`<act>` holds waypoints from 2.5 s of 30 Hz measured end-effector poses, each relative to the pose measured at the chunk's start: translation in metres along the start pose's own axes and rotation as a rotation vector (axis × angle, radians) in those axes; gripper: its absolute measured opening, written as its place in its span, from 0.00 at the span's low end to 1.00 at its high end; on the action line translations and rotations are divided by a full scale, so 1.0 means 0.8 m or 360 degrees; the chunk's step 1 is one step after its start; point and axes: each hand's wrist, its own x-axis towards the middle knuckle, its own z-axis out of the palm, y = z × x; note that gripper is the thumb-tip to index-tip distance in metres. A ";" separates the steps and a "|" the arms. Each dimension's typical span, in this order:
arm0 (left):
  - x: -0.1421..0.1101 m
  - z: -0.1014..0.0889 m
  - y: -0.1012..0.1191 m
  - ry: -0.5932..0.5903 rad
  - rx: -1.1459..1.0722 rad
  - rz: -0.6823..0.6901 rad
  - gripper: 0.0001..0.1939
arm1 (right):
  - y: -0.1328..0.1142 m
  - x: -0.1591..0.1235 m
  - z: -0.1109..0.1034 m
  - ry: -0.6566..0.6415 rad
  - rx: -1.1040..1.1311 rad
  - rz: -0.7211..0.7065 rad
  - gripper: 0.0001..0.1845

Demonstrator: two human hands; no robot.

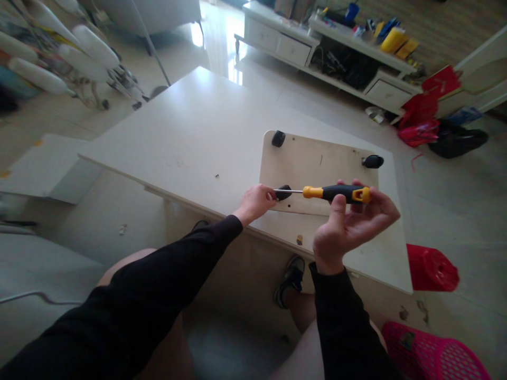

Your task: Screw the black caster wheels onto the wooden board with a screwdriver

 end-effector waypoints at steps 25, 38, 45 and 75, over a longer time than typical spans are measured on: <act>0.003 -0.139 -0.143 0.0374 -0.0608 -0.0737 0.11 | 0.001 0.006 0.004 0.0064 -0.0061 0.0247 0.21; 0.011 -0.151 -0.123 0.0559 -0.0706 -0.0734 0.07 | 0.003 0.006 0.006 0.0038 -0.0011 0.0162 0.20; 0.014 -0.148 -0.085 0.0468 -0.0695 -0.0585 0.05 | 0.001 0.003 0.011 -0.0105 -0.0032 0.0052 0.20; 0.007 -0.108 -0.030 0.0215 -0.0542 -0.0265 0.06 | 0.006 -0.006 0.025 -0.0173 -0.0081 0.0139 0.20</act>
